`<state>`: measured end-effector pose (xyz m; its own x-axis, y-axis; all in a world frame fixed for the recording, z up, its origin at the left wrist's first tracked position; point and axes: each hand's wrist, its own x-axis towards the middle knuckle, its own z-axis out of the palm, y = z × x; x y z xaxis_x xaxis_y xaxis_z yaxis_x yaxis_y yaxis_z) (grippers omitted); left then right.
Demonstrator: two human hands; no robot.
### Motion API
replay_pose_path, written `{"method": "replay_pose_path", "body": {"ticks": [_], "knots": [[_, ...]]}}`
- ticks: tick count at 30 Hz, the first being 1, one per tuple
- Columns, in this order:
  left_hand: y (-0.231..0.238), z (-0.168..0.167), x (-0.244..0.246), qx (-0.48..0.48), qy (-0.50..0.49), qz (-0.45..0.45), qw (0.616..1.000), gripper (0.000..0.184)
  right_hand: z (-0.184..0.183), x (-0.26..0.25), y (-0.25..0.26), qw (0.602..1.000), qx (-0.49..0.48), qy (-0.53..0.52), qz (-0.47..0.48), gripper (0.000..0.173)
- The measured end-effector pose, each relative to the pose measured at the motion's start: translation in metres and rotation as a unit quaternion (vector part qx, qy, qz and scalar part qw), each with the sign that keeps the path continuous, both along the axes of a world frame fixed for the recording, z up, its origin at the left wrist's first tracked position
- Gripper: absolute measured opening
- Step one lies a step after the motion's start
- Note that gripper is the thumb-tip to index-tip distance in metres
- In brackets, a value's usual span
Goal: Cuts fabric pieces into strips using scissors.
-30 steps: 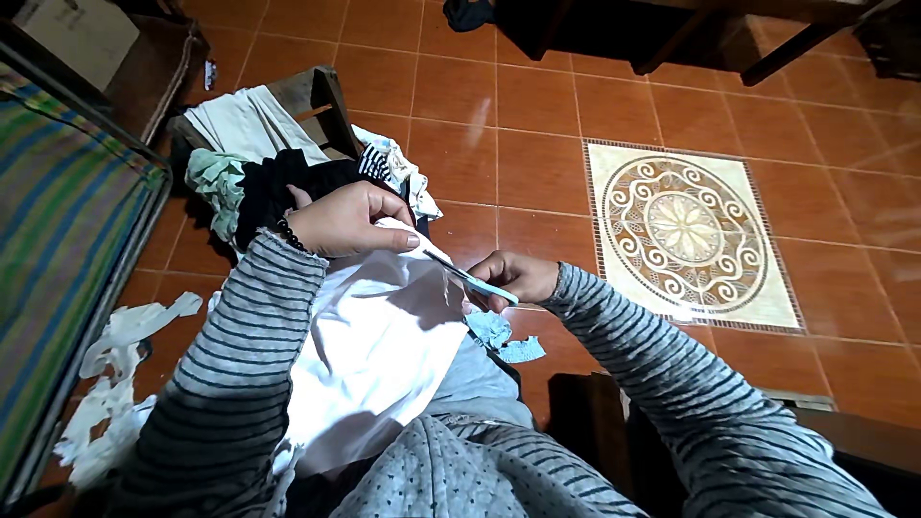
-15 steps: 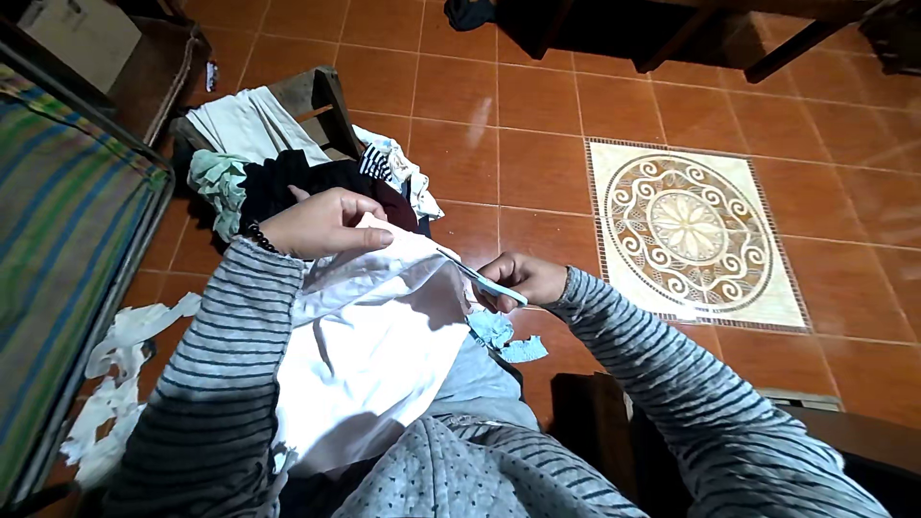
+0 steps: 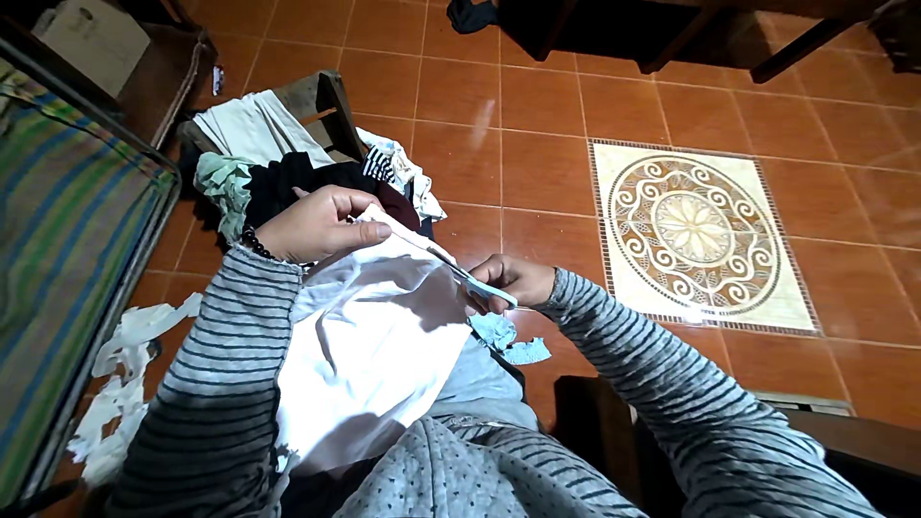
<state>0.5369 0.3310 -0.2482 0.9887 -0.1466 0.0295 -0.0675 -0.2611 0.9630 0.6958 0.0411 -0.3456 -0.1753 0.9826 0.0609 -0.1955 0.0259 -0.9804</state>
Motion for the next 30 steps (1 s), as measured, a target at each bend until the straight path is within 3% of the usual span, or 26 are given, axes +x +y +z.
{"method": "replay_pose_path", "body": {"ticks": [7, 15, 21, 30], "knots": [[-0.009, 0.003, 0.005, -0.015, 0.015, -0.008, 1.0, 0.007, 0.007, -0.003, 0.006, 1.0, 0.018, -0.003, 0.018, 0.036], [-0.006, 0.004, 0.005, 0.013, 0.024, -0.006, 1.0, 0.005, 0.006, 0.001, 0.004, 1.0, -0.006, -0.015, 0.01, 0.027], [-0.009, 0.004, 0.008, 0.016, -0.001, -0.012, 1.0, 0.007, 0.013, -0.005, 0.009, 1.0, 0.016, -0.004, 0.023, 0.041], [-0.005, 0.008, 0.003, 0.032, 0.006, 0.01, 0.999, 0.008, 0.01, 0.0, 0.003, 1.0, -0.002, -0.018, 0.011, 0.03]]}}
